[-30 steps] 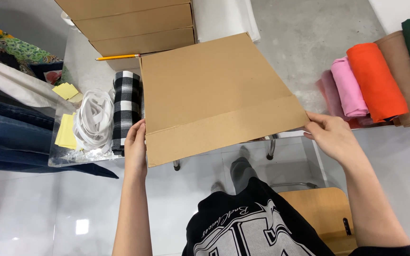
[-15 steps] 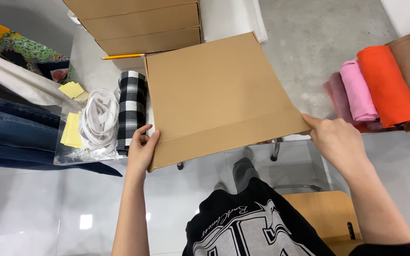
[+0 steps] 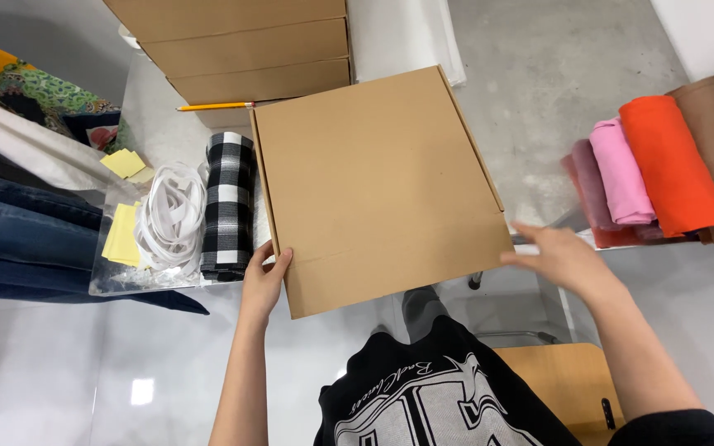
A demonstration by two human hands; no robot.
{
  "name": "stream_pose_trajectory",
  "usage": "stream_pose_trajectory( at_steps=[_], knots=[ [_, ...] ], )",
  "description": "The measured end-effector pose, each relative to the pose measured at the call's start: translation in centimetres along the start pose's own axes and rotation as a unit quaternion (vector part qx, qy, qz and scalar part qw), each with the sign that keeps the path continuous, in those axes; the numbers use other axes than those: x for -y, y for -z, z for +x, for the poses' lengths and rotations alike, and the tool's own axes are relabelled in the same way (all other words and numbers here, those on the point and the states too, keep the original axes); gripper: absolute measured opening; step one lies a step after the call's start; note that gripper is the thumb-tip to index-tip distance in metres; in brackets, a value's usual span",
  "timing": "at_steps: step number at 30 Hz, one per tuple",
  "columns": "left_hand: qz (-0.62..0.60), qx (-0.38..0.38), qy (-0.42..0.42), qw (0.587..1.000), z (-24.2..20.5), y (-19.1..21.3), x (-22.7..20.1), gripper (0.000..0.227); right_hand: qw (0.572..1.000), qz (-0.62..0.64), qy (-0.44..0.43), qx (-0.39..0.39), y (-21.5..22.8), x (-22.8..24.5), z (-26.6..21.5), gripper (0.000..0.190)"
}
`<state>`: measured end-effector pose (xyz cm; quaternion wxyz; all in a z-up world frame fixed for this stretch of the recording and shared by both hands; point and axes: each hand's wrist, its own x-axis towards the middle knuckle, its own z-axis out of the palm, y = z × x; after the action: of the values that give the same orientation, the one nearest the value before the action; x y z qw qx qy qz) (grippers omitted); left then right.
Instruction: The person places a plastic-wrapped item into a cardboard box and closes the flaps. They then take a white ribbon, wrap it around the box in a cross pattern, and tie a decorative bow on top to secure the package.
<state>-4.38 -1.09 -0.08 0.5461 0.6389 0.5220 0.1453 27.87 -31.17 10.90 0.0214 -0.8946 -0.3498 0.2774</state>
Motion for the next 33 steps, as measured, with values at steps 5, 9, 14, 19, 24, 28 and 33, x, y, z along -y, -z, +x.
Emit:
stream_pose_trajectory(
  at_steps=[5, 9, 14, 19, 24, 28, 33],
  knots=[
    [-0.033, 0.016, 0.007, 0.999, -2.3, 0.3, -3.9, 0.070, 0.983, 0.148, -0.006, -0.110, -3.2, -3.5, 8.5, 0.059],
    [-0.063, 0.014, 0.021, 0.998, -3.3, 0.5, -5.5, 0.070, 0.959, 0.259, -0.011, -0.114, -4.8, -2.2, 11.8, 0.055],
    [-0.083, -0.006, 0.015, 0.996, -2.5, -0.3, -4.0, 0.066, 0.911, 0.387, -0.026, -0.143, -8.5, -3.4, 13.5, 0.045],
    [-0.083, -0.034, 0.025, 0.996, -2.5, -0.7, -3.9, 0.062, 0.891, 0.429, -0.030, -0.145, -8.5, -3.7, 13.3, 0.046],
    [-0.082, -0.066, 0.056, 0.993, -3.2, -1.0, -5.3, 0.056, 0.834, 0.536, -0.021, -0.134, -6.1, -1.8, 10.3, 0.049],
    [-0.136, -0.087, -0.020, 0.987, -0.6, -0.4, -5.1, 0.052, 0.819, 0.557, 0.012, -0.136, -4.2, -3.8, 12.5, 0.054],
    [-0.159, -0.078, -0.071, 0.982, -2.0, 2.6, -12.4, 0.039, 0.806, 0.569, -0.003, -0.163, 4.6, -0.3, 8.4, 0.027]
  ],
)
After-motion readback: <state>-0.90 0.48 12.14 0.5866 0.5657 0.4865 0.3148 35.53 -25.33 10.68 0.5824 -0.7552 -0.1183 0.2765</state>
